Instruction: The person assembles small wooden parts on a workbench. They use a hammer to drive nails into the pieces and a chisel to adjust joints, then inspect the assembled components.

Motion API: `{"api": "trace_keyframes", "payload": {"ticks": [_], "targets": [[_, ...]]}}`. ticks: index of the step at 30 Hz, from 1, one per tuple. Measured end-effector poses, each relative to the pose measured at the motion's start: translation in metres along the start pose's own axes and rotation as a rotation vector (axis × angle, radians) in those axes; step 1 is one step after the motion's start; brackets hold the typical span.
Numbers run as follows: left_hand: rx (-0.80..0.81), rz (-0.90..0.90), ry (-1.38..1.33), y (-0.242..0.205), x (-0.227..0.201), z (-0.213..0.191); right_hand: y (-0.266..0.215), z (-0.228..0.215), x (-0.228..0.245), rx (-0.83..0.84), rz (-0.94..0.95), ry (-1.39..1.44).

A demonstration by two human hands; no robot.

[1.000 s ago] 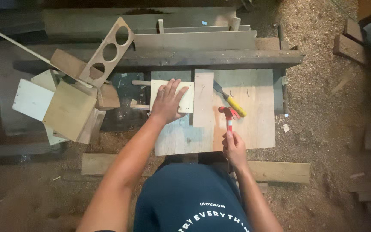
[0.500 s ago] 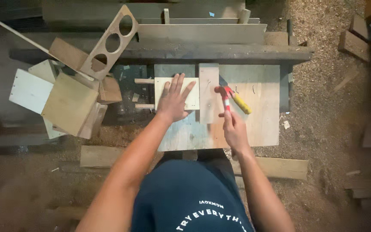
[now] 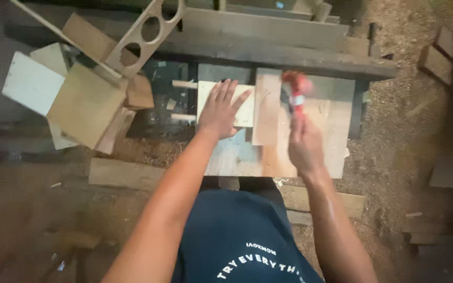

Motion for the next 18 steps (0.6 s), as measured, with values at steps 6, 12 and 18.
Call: {"api": "trace_keyframes", "payload": {"ticks": [6,12,18], "targets": [[0.046,-0.024,0.047,0.000,-0.001,-0.002,-0.017,-0.016,0.025,-0.179,-0.315,-0.087],[-0.065,0.065,-0.182,0.000,0.005,-0.008,0.009,0.020,-0.029,-0.091,-0.123,-0.004],[-0.245,-0.070,-0.518,0.027,0.015,-0.010,0.011,0.031,-0.059,-0.042,-0.049,0.055]]}}
Point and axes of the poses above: each hand's wrist, its own y-axis towards the middle knuckle, its own z-axis out of the palm, x = y × z, the point moved 10 cm from there along y, towards the middle knuckle, and after that the axes turned 13 degrees about x, right-handed, at the moved point
